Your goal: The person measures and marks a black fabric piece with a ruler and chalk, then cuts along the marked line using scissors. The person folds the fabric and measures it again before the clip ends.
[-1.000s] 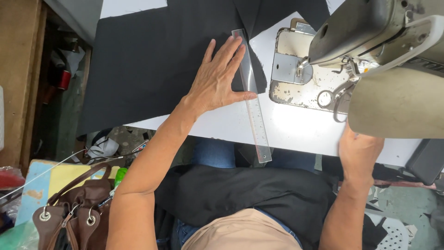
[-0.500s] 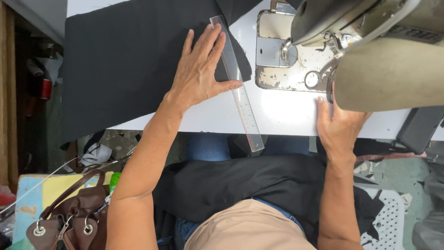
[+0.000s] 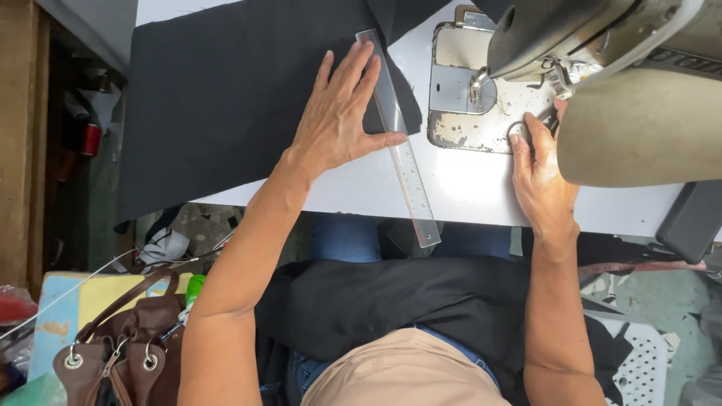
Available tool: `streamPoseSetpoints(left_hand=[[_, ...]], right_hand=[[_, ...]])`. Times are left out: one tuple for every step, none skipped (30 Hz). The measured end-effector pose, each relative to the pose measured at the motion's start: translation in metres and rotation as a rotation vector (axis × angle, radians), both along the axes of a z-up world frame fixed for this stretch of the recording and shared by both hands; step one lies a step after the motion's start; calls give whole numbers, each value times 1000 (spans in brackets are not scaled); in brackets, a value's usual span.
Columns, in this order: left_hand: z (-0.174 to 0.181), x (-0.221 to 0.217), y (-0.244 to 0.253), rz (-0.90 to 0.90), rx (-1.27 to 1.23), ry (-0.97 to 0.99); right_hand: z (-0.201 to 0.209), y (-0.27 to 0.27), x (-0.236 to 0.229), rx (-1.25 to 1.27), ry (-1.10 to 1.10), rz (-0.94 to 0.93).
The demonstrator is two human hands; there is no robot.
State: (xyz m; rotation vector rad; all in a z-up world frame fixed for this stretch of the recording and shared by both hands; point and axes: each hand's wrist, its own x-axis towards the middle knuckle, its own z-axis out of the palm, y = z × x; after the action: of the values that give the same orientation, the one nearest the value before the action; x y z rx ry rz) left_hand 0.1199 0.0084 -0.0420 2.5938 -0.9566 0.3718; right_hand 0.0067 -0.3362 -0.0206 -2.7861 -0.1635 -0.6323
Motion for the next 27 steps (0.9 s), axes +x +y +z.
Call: streamPoseSetpoints(left_hand=[[0, 0, 0, 1, 0, 7], [0, 1, -1, 2, 0, 14], [1, 0, -1, 5, 0, 14], [2, 0, -1, 3, -6, 18], [3, -1, -2, -2, -13, 22], [6, 0, 2, -1, -13, 24], [9, -1, 1, -11, 0, 13], [11, -1, -1, -21, 13, 2], [10, -3, -2, -44, 5, 1], [10, -4, -2, -43, -10, -10], [11, -4, 1, -33, -20, -23], [14, -1, 0, -50, -24, -27], [15, -2, 1, -45, -22, -23], [15, -3, 2, -40, -19, -19], [15, -3, 1, -48, -20, -18], [16, -4, 1, -46, -22, -12], [16, -4, 1, -45, -25, -7], [15, -4, 3, -52, -27, -7], [15, -3, 3, -54, -24, -16], [14, -3, 2, -55, -22, -25], [15, -3, 2, -69, -23, -25], [16, -3, 2, -62, -27, -13], [16, -4, 2, -56, -29, -1], [16, -5, 2, -70, -28, -1], [17, -5, 2, -63, -21, -7], [17, -5, 2, -57, -15, -14], [18, -6, 1, -67, -15, -13]], right_hand=[[2, 2, 0, 13, -22, 14], [5, 3, 0, 26, -43, 28], [8, 3, -1, 26, -43, 31], [10, 3, -1, 73, -11, 40], [13, 2, -2, 118, 22, 47], [11, 2, 2, 118, 24, 48], [11, -1, 1, 137, 68, 25], [10, -6, 0, 158, 111, 3], [18, -2, -3, 151, 108, -21], [26, 1, -6, 251, 192, -101], [33, 8, -6, 358, 272, -171], [32, 3, -6, 357, 264, -187], [29, 0, -10, 381, 235, -177], [27, -3, -13, 404, 206, -168], [23, -9, -15, 404, 206, -175], [20, -15, -17, 388, 195, -180], [17, -20, -19, 372, 183, -185], [14, -26, -19, 371, 181, -192], [12, -33, -20, 344, 161, -198], [10, -40, -20, 317, 141, -204], [8, -51, -21, 317, 139, -217], [6, -62, -23, 293, 122, -226], [3, -73, -25, 270, 105, -237], [-1, -76, -29, 272, 104, -251], [-4, -79, -32, 248, 87, -261], [-8, -82, -35, 224, 70, -271], [-11, -85, -39, 224, 70, -281]])
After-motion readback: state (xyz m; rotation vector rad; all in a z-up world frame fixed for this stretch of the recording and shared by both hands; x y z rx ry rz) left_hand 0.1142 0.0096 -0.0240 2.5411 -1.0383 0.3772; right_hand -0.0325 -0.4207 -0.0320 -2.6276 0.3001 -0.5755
